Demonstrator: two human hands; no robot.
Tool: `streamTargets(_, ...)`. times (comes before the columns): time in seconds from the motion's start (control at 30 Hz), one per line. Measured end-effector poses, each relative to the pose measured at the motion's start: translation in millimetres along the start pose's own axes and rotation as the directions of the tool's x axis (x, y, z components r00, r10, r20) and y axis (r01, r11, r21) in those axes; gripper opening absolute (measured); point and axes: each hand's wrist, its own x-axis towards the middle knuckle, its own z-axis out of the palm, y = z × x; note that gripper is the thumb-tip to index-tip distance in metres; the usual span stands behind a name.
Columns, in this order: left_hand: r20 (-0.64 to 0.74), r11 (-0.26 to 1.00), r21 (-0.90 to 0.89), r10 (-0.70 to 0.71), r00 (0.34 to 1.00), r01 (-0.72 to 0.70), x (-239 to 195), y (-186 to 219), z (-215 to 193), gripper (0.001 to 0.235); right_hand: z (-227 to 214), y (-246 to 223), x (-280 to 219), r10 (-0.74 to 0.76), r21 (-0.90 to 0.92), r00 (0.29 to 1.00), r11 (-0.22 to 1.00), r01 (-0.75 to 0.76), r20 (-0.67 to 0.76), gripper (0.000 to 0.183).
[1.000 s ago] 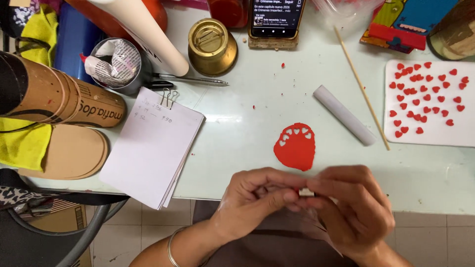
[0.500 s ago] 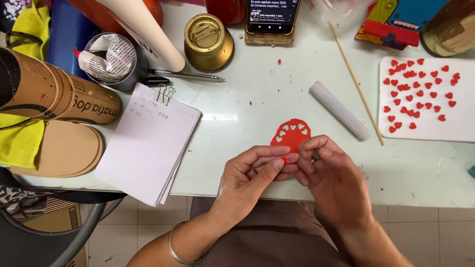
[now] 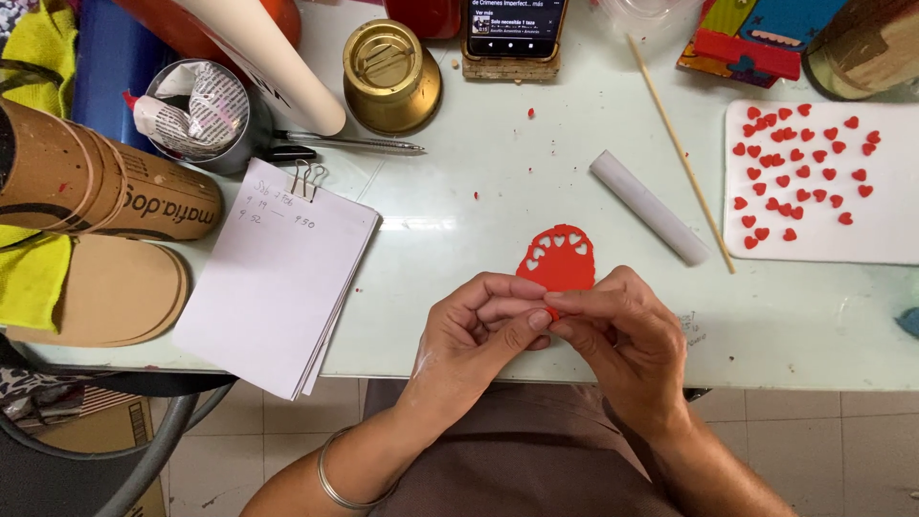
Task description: Punching out heart shapes from red clay using a small metal cutter and flattening it with a roller
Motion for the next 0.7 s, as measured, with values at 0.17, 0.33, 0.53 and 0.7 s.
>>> streamTargets(0.17, 0.008, 1.0, 0.025, -0.005, 1.0, 0.005, -0.8, 5.4, 2.3, 0.02, -1.0, 0.9, -1.0, -0.009, -0.032, 0.999, 0.999, 0.008, -0.033, 0.017)
streamTargets(0.33, 0.001, 1.0, 0.021, -0.023, 1.0, 0.023, -1.6, 6.0, 3.4, 0.021, -0.2, 1.6, -2.7, -0.052, -0.083, 0.997, 0.995, 0.047, -0.062, 0.018)
streamTargets(0.53, -0.052, 0.997, 0.066, 0.03, 0.998, -0.027, 0.2, -0.8, 7.3, 0.016, -1.3, -1.6, -2.3, -0.18, -0.224, 0.963, 0.965, 0.133, -0.201, 0.016)
streamTargets(0.7, -0.053, 0.977, 0.182, 0.125, 0.991, -0.114, -0.6, -3.9, 8.0, 0.014, -7.6, -1.7, -2.9, -0.099, -0.102, 0.984, 0.991, 0.085, -0.147, 0.012)
